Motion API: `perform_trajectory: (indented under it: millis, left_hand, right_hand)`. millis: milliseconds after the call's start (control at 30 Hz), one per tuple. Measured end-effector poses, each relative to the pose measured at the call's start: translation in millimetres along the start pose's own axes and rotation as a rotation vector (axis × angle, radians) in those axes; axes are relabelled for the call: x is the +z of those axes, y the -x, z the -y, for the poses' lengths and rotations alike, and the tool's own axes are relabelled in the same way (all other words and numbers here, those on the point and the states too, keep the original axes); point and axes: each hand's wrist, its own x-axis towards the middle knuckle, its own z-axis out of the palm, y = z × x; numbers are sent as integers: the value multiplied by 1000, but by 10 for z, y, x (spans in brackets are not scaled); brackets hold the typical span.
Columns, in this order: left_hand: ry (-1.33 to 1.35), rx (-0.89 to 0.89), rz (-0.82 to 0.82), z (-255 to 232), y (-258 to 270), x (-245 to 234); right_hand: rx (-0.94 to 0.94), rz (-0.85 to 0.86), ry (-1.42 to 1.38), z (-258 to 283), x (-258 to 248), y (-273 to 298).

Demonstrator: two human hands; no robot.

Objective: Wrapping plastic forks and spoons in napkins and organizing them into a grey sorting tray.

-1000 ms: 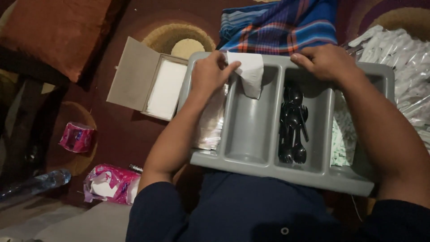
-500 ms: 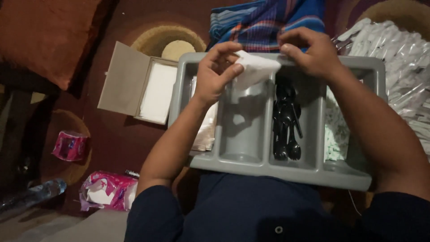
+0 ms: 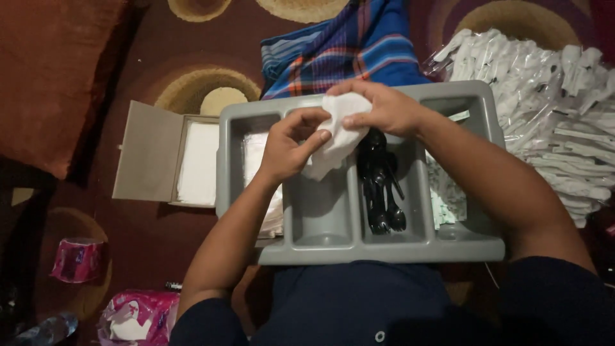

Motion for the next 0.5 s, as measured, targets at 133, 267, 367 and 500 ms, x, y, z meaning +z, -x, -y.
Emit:
perform_trajectory:
  millis: [133, 267, 367, 500]
  left_hand:
    - [48, -187, 88, 0, 0, -52]
    - [-163, -248, 134, -29, -31, -37]
    - [-190, -335, 193, -71, -40, -32]
    - [-239, -212, 294, -91, -44, 7]
  right_hand:
    - [-118, -100, 82, 112, 5, 40]
    - [-226, -159, 153, 293, -6, 147]
    - [-331, -207, 235, 346, -58, 210]
    - [-339, -157, 245, 391, -59, 213]
